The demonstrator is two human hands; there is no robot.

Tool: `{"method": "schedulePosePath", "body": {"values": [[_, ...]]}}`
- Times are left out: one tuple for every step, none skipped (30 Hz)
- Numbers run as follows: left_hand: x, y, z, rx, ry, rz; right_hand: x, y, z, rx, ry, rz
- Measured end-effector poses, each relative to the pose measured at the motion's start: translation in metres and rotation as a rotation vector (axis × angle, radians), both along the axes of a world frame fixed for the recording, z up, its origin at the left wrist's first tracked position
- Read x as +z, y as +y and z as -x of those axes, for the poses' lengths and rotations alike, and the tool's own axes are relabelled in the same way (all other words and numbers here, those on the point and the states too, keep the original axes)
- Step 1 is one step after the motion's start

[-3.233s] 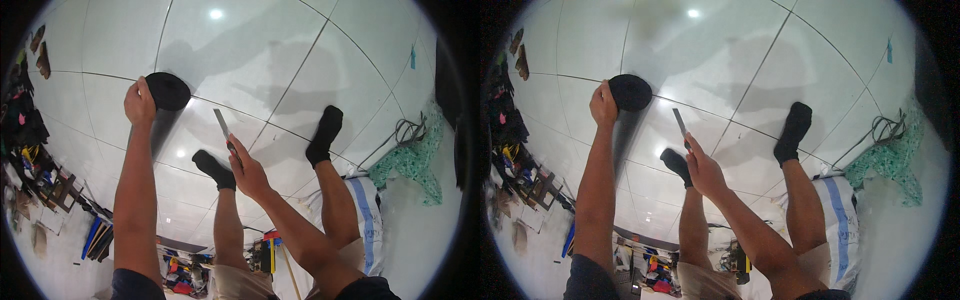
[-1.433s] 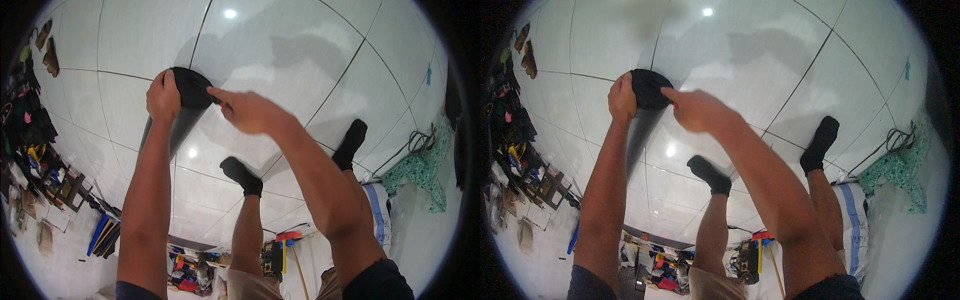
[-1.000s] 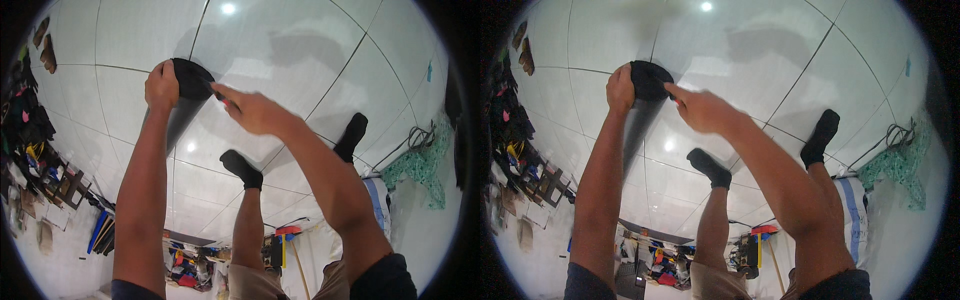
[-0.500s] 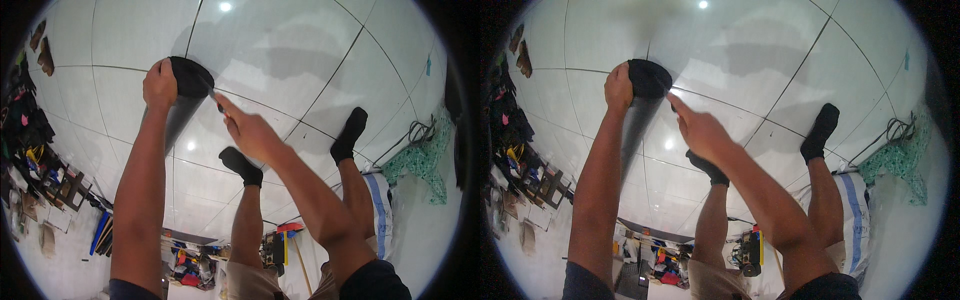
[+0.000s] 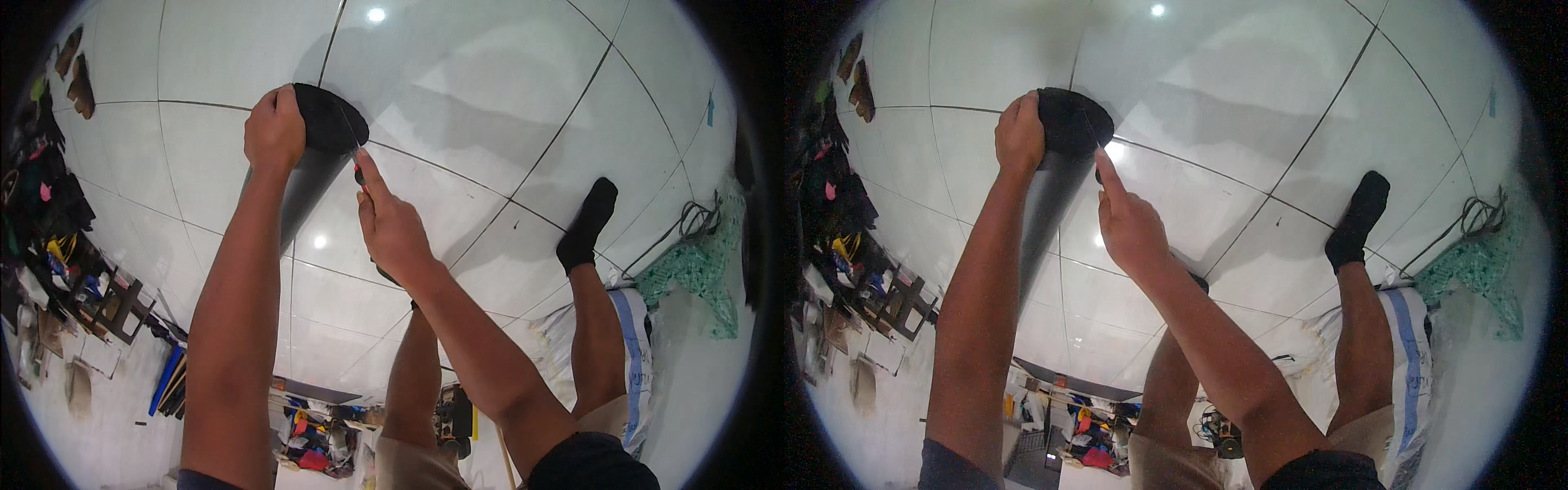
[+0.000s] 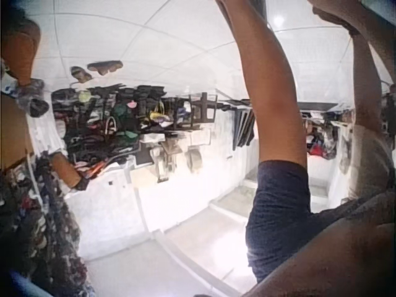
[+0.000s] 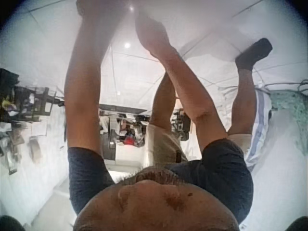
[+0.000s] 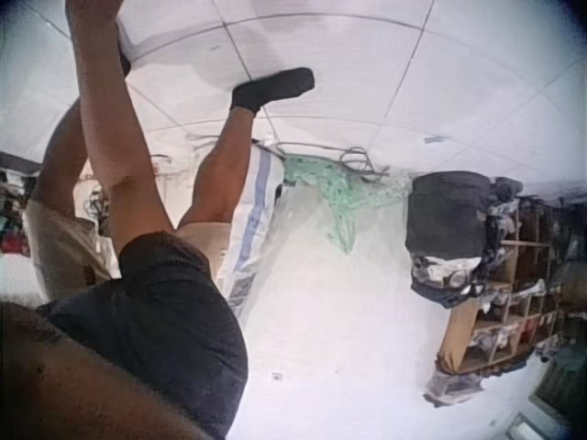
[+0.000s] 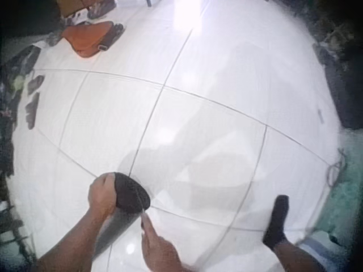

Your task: The person cuts into the end of a long foam cylinder using a utility knife and then slides a long wooden pole into the cylinder.

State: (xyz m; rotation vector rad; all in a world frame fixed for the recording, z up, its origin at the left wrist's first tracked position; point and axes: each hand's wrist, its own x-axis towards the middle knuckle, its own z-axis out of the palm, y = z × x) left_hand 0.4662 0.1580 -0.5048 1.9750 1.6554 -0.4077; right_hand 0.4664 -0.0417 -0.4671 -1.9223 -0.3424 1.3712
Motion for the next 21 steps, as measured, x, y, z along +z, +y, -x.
{"method": "schedulePosePath", "body": {"values": [[0.003, 0.003, -0.003, 0.005, -0.018, 0.01, 0.002, 0.005, -0.014, 0.026, 0.013, 0.003], [0.005, 0.005, -0.006, 0.01, -0.036, 0.021, 0.009, 0.004, -0.02, 0.058, 0.06, 0.02], [0.004, 0.004, -0.004, -0.003, -0.036, 0.011, 0.015, 0.001, -0.025, 0.089, 0.105, 0.037], [0.003, 0.004, -0.001, -0.019, -0.032, -0.002, 0.019, -0.001, -0.031, 0.119, 0.154, 0.053], [0.001, 0.005, 0.002, -0.033, -0.028, -0.014, 0.017, 0.0, -0.041, 0.16, 0.134, 0.033], [-0.003, 0.008, 0.001, -0.039, -0.018, -0.026, 0.012, 0.004, -0.053, 0.202, 0.114, 0.012], [-0.004, 0.006, 0.001, -0.043, -0.003, -0.028, 0.009, 0.006, -0.064, 0.247, 0.1, 0.001], [-0.003, 0.005, 0.003, -0.045, 0.019, -0.034, 0.008, 0.014, -0.079, 0.326, 0.132, 0.018], [-0.001, 0.007, 0.002, -0.033, 0.027, -0.011, 0.007, 0.026, -0.098, 0.404, 0.16, 0.037], [0.002, 0.008, -0.002, -0.021, 0.03, 0.014, 0.003, 0.032, -0.112, 0.482, 0.184, 0.058], [0.003, 0.009, -0.004, -0.009, 0.034, 0.039, -0.006, 0.028, -0.115, 0.497, 0.224, 0.014], [-0.001, 0.008, -0.003, -0.027, 0.036, 0.036, -0.003, 0.021, -0.118, 0.528, 0.181, 0.022], [-0.002, 0.009, -0.002, -0.046, 0.042, 0.024, 0.002, 0.016, -0.118, 0.558, 0.138, 0.021], [-0.003, 0.011, -0.001, -0.065, 0.048, 0.012, 0.005, 0.014, -0.119, 0.589, 0.095, 0.019], [-0.003, 0.004, 0.002, -0.022, 0.037, 0.007, 0.002, 0.017, -0.122, 0.613, 0.102, 0.012], [-0.002, 0.003, 0.0, -0.033, 0.042, 0.001, 0.002, 0.019, -0.129, 0.638, 0.109, 0.02], [-0.001, 0.002, -0.001, -0.045, 0.048, -0.005, 0.001, 0.022, -0.137, 0.662, 0.116, 0.027], [-0.001, 0.001, -0.003, -0.057, 0.054, -0.011, 0.0, 0.027, -0.142, 0.706, 0.164, 0.081], [0.003, 0.0, -0.008, -0.005, 0.057, 0.027, 0.006, 0.044, -0.152, 0.746, 0.206, 0.14], [0.004, 0.003, -0.007, -0.001, 0.051, 0.03, 0.011, 0.057, -0.155, 0.79, 0.254, 0.18], [0.003, 0.006, -0.004, 0.003, 0.047, 0.032, 0.016, 0.054, -0.153, 0.764, 0.302, 0.207]]}}
